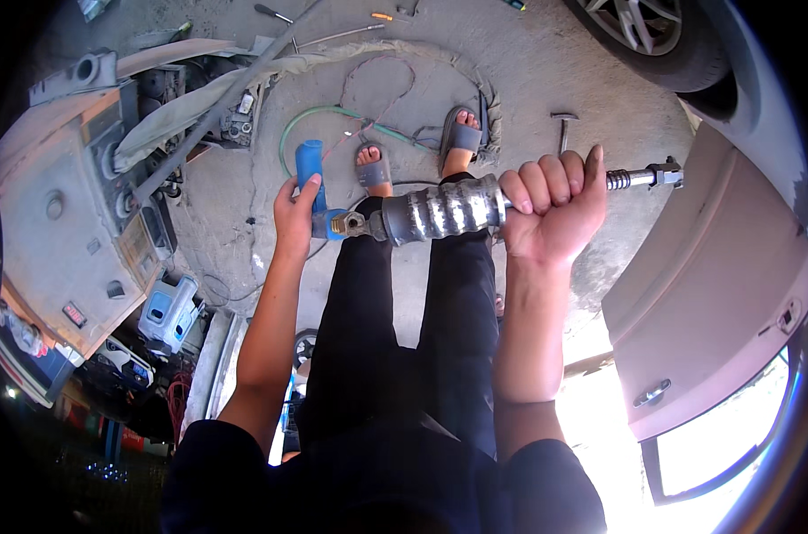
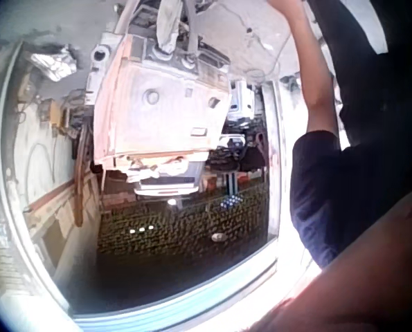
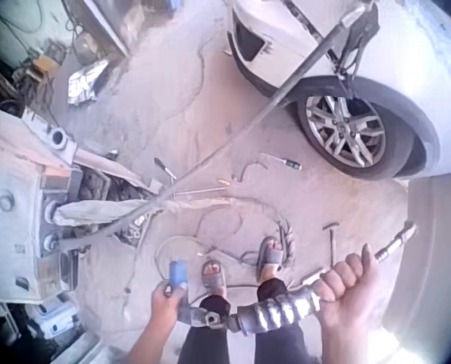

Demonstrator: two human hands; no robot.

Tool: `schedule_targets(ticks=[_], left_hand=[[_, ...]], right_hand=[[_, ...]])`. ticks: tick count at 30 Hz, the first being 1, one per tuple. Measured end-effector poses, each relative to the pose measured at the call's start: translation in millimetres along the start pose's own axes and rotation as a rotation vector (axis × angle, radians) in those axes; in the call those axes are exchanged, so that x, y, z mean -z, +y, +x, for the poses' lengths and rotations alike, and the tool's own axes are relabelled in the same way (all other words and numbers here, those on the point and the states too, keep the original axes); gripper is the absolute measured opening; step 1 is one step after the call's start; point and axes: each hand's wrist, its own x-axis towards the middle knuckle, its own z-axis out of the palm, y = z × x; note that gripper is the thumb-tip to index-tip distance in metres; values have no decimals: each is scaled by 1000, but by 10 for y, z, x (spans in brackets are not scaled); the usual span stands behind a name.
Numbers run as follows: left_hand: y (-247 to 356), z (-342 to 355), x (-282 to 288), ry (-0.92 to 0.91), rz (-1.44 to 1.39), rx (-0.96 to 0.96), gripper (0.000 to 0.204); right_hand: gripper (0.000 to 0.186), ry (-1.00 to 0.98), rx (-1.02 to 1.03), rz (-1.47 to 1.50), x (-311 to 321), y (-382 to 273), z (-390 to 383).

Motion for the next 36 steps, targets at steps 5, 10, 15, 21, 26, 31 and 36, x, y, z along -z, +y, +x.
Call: schedule_targets(ticks=[5, 10, 15, 21, 26, 31, 36], left_hand=[[402, -322, 123, -63, 54, -57, 50], [499, -533, 289, -37, 402, -161, 57], [849, -924, 485, -326, 620, -132, 58], [1475, -1047, 461, -925, 663, 307, 49], [1381, -924, 71, -739, 408, 473, 43], [1814, -988, -431, -224, 291, 184, 52], [2452, -1072, -866, -125, 541, -211, 55]], right_hand=[[47, 18, 159, -109, -358, 10, -624], [48, -152, 238, -183, -566, -13, -1159], [43, -627, 80, -125, -588, -240, -1446], [43, -1069, 84, 11, -924, -613, -1235], [47, -1099, -170, 69, -1168, -819, -671], [44, -571, -172, 69, -1222, -1259, 16], [43, -138, -111, 71, -1358, -1834, 342]])
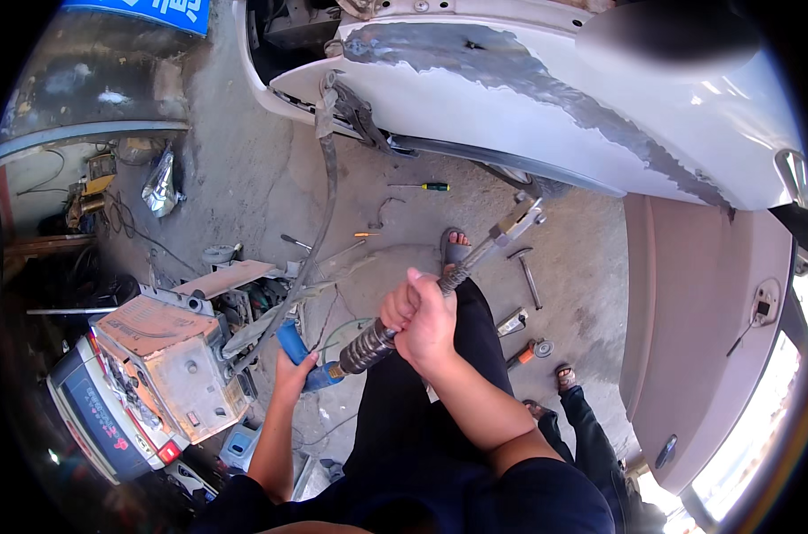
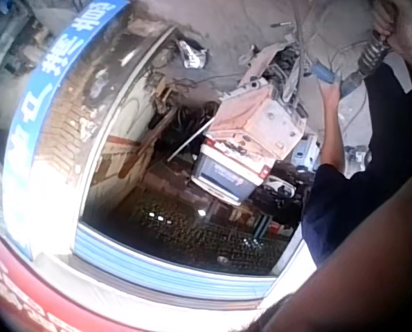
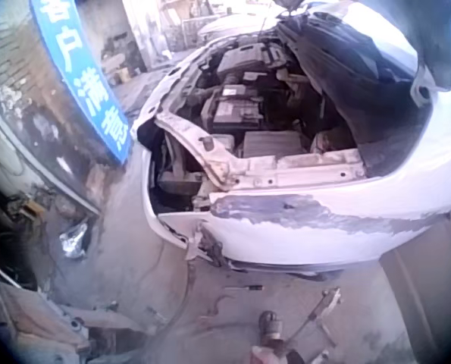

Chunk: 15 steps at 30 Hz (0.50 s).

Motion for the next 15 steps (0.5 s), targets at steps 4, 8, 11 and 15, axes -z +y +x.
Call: schedule_targets(ticks=[4, 8, 11, 15], left_hand=[[261, 117, -130, -5, 108, -36, 56], [341, 245, -191, -25, 136, 28, 58], [431, 359, -141, -123, 142, 116, 58], [648, 488, -156, -280, 119, 240, 55]], right_hand=[[41, -25, 47, -10, -29, -248, 120], [31, -271, 76, 38, -39, -272, 299], [18, -549, 176, -7, -53, -191, 533], [27, -613, 348, -322, -156, -166, 817]])
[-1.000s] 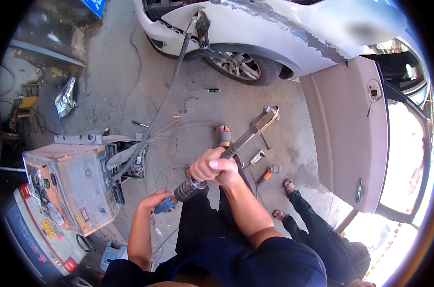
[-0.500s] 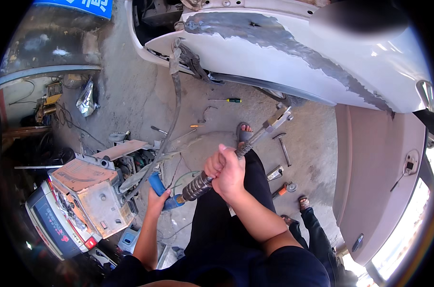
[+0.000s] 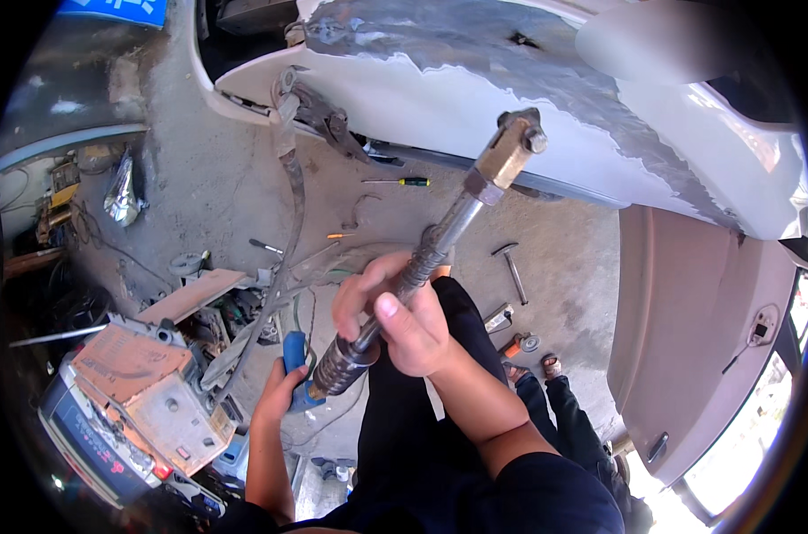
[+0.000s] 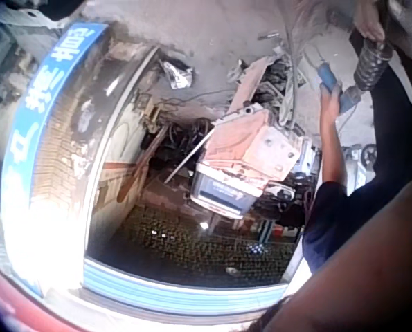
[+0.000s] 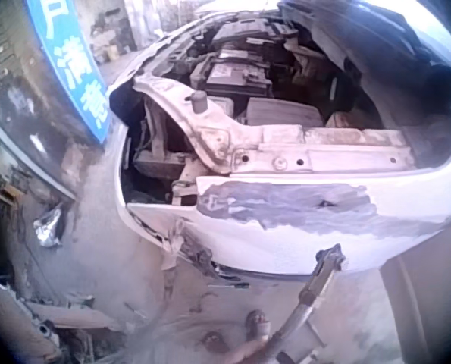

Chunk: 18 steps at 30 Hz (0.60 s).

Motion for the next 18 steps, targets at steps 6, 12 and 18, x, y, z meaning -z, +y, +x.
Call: schedule_targets(ticks=[6, 12, 18], left_hand=[[-337, 369, -177, -161, -295, 90, 50], [-266, 214, -183, -318, -377, 69, 51], [-283, 14, -221, -346, -435, 88, 48]], right_hand=[[19, 30, -144, 204, -39, 250, 181], [10, 108, -247, 208, -190, 180, 274], [13, 99, -312, 201, -317, 3, 320]])
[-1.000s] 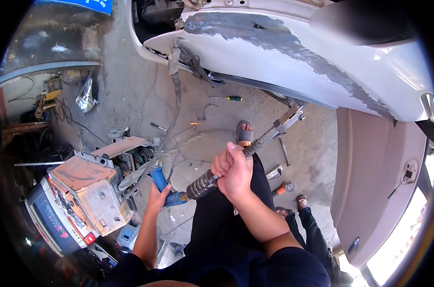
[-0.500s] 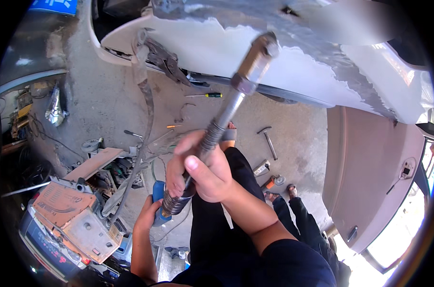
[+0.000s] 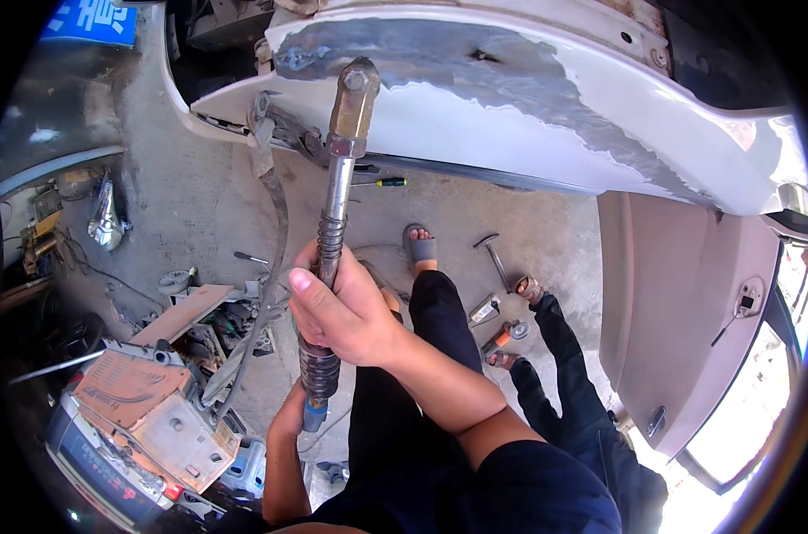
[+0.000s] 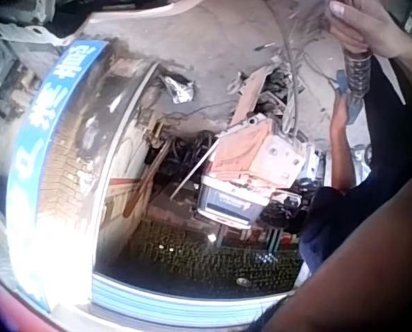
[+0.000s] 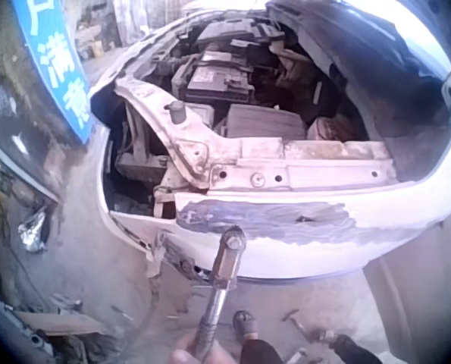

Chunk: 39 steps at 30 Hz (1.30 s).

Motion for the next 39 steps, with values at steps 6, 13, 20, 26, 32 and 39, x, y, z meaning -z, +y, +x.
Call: schedule_targets(ticks=[6, 13, 20, 26, 32, 39], left_hand=[[-119, -150, -72, 62, 24, 67, 50], [-119, -398, -278, 129, 39, 80, 46], [-318, -423, -216, 53, -65, 114, 45], [-274, -528, -308, 139, -49, 93, 42], [-293, -567, -266, 153, -42, 107, 41], [-297, -607, -311, 181, -85, 118, 39]], right_hand=[[14, 22, -65, 33, 21, -75, -8], [8, -3, -107, -2, 24, -77, -44], [10, -12, -117, 35, -50, -74, 11], [10, -37, -117, 99, -64, -97, -10], [10, -17, -136, 125, -92, -106, -4], [8, -24, -148, 94, -91, -116, -8]])
